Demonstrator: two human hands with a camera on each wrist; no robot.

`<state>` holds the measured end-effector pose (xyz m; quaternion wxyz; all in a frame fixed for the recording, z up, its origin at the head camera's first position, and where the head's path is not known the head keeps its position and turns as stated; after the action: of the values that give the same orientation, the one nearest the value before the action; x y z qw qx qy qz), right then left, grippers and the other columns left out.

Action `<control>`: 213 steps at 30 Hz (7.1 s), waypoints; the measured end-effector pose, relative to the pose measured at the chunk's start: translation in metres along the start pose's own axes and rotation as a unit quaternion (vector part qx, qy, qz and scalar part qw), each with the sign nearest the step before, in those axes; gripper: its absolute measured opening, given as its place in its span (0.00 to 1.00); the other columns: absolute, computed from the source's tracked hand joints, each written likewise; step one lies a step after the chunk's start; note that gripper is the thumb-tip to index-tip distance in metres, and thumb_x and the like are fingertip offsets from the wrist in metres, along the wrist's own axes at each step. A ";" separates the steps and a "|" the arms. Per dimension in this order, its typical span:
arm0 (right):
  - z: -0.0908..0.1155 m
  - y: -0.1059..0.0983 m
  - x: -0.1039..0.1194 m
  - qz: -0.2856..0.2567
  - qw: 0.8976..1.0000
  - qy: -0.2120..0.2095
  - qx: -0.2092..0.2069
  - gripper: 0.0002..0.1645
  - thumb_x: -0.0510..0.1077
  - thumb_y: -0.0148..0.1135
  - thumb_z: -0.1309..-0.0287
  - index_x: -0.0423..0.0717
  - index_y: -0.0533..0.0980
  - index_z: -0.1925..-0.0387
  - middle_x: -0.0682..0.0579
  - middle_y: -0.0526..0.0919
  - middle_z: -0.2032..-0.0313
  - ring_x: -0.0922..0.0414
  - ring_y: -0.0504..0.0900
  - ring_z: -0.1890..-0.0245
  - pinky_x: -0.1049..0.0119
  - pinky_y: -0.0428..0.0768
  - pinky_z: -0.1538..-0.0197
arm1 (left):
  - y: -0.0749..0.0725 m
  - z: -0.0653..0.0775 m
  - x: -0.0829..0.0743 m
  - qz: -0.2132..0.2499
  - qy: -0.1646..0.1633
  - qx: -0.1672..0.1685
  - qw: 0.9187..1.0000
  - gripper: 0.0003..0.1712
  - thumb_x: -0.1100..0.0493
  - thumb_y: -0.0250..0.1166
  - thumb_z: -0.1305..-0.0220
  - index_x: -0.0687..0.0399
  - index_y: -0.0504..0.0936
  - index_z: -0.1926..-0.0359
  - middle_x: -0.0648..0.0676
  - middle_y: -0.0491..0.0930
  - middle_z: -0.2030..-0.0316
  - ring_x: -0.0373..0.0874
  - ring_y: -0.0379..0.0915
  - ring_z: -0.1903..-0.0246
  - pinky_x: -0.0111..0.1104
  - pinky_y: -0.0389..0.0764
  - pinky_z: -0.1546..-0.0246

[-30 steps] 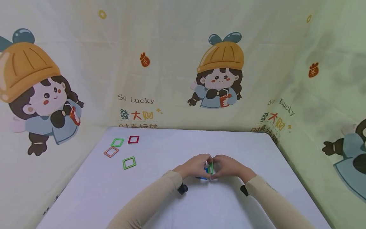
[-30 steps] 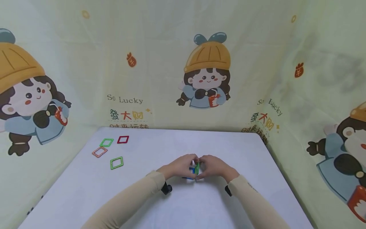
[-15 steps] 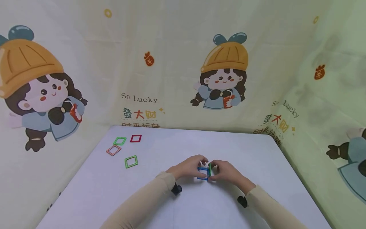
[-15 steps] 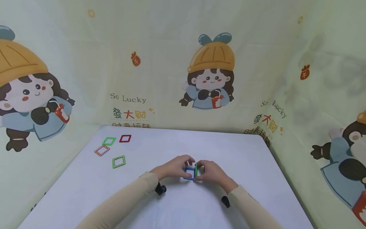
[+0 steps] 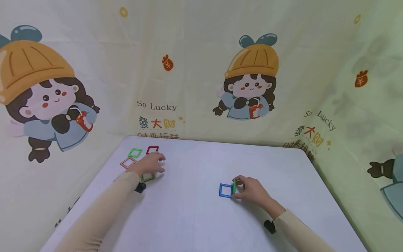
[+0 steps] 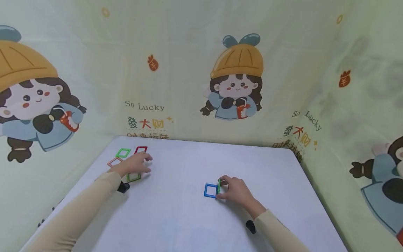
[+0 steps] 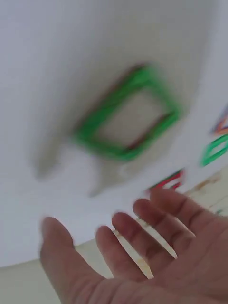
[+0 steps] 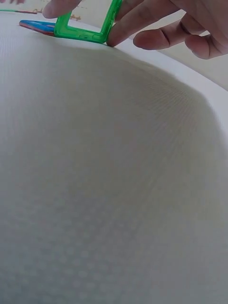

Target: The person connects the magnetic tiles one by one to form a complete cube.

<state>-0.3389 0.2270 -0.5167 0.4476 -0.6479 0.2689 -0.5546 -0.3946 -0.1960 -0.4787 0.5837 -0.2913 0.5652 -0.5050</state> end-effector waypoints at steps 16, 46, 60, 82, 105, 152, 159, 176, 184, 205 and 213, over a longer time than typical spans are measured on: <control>0.005 0.004 0.001 -0.008 1.000 0.014 -0.005 0.38 0.54 0.87 0.61 0.53 0.82 0.45 0.54 0.88 0.55 0.58 0.75 0.64 0.63 0.74 0.61 | 0.009 0.029 0.068 0.017 -0.013 0.018 1.000 0.28 0.58 0.83 0.52 0.54 0.80 0.50 0.53 0.80 0.56 0.49 0.72 0.57 0.46 0.79 0.49; 0.014 0.000 0.005 -0.074 0.997 0.024 -0.015 0.39 0.49 0.86 0.57 0.57 0.78 0.42 0.57 0.87 0.49 0.58 0.73 0.62 0.66 0.71 0.63 | 0.024 -0.028 -0.040 0.009 0.081 0.000 0.997 0.04 0.61 0.65 0.28 0.49 0.84 0.55 0.47 0.85 0.58 0.46 0.74 0.57 0.46 0.79 0.46; 0.012 0.001 0.006 -0.043 0.998 0.028 -0.022 0.39 0.51 0.85 0.57 0.57 0.78 0.41 0.57 0.87 0.48 0.59 0.74 0.63 0.65 0.72 0.63 | 0.045 -0.048 -0.098 0.009 0.145 -0.024 0.989 0.06 0.61 0.61 0.24 0.49 0.81 0.51 0.48 0.86 0.57 0.42 0.76 0.58 0.42 0.79 0.46; 0.016 -0.002 0.005 0.009 0.999 0.016 -0.030 0.37 0.57 0.85 0.58 0.55 0.81 0.45 0.59 0.89 0.53 0.60 0.74 0.65 0.57 0.70 0.54 | 0.086 -0.037 -0.206 -0.037 0.239 -0.081 0.967 0.08 0.59 0.60 0.23 0.45 0.83 0.50 0.47 0.89 0.61 0.37 0.76 0.68 0.32 0.81 0.56; 0.017 -0.002 0.012 0.011 0.999 0.013 -0.036 0.44 0.54 0.85 0.56 0.49 0.77 0.37 0.60 0.90 0.59 0.61 0.76 0.65 0.49 0.68 0.44 | 0.097 -0.021 -0.224 0.009 0.244 -0.057 0.968 0.09 0.58 0.59 0.22 0.45 0.83 0.49 0.47 0.89 0.58 0.36 0.80 0.61 0.32 0.82 0.50; 0.011 -0.033 -0.034 -0.047 0.998 0.018 -0.044 0.10 0.42 0.73 0.41 0.53 0.87 0.56 0.59 0.86 0.64 0.59 0.77 0.64 0.63 0.76 0.60 | -0.001 -0.052 -0.055 0.045 -0.004 -0.193 0.980 0.12 0.57 0.56 0.23 0.60 0.81 0.51 0.58 0.85 0.61 0.51 0.81 0.60 0.47 0.83 0.53; 0.016 -0.032 -0.035 -0.037 0.998 0.011 -0.048 0.08 0.44 0.75 0.44 0.57 0.87 0.61 0.64 0.85 0.68 0.61 0.75 0.66 0.65 0.74 0.61 | -0.027 -0.027 0.020 -0.010 -0.104 -0.261 0.960 0.16 0.62 0.53 0.24 0.77 0.75 0.53 0.74 0.78 0.60 0.67 0.80 0.60 0.55 0.83 0.59; 0.032 -0.024 -0.027 -0.028 0.997 -0.050 -0.047 0.09 0.51 0.82 0.51 0.56 0.89 0.68 0.67 0.86 0.72 0.66 0.73 0.71 0.71 0.72 0.65 | -0.004 -0.012 0.062 0.023 -0.184 -0.190 0.964 0.20 0.61 0.53 0.22 0.82 0.74 0.49 0.77 0.78 0.54 0.70 0.77 0.52 0.57 0.80 0.48; 0.033 -0.025 -0.021 -0.036 0.995 -0.080 -0.040 0.08 0.51 0.81 0.50 0.56 0.89 0.70 0.65 0.86 0.73 0.67 0.71 0.74 0.72 0.71 0.68 | -0.005 -0.016 0.078 0.071 -0.213 -0.211 0.951 0.17 0.65 0.49 0.24 0.80 0.75 0.53 0.78 0.81 0.55 0.70 0.79 0.53 0.57 0.80 0.48; 0.030 -0.025 -0.019 -0.023 0.995 -0.091 -0.031 0.06 0.50 0.80 0.49 0.56 0.89 0.72 0.66 0.86 0.74 0.69 0.71 0.75 0.73 0.70 0.70 | -0.007 -0.035 0.077 0.062 -0.233 -0.185 0.953 0.18 0.59 0.57 0.33 0.74 0.80 0.58 0.72 0.83 0.59 0.67 0.81 0.59 0.53 0.81 0.61; 0.032 -0.024 -0.020 -0.021 0.997 -0.072 -0.030 0.07 0.51 0.80 0.49 0.56 0.89 0.71 0.67 0.85 0.74 0.68 0.71 0.75 0.71 0.69 0.66 | -0.003 -0.035 0.053 0.106 -0.223 -0.152 0.957 0.20 0.56 0.59 0.31 0.74 0.79 0.53 0.71 0.83 0.55 0.64 0.80 0.55 0.52 0.80 0.52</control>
<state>-0.3163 0.2637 -0.5051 0.4348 -0.7046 0.2389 -0.5073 -0.4367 -0.2375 -0.5015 0.6942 -0.4199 0.5182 -0.2705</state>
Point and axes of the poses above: each hand's wrist, its own z-axis away from the middle knuckle, its own y-axis out of the palm, x = y × z, the point moved 5 cm from there along -z, towards the middle knuckle
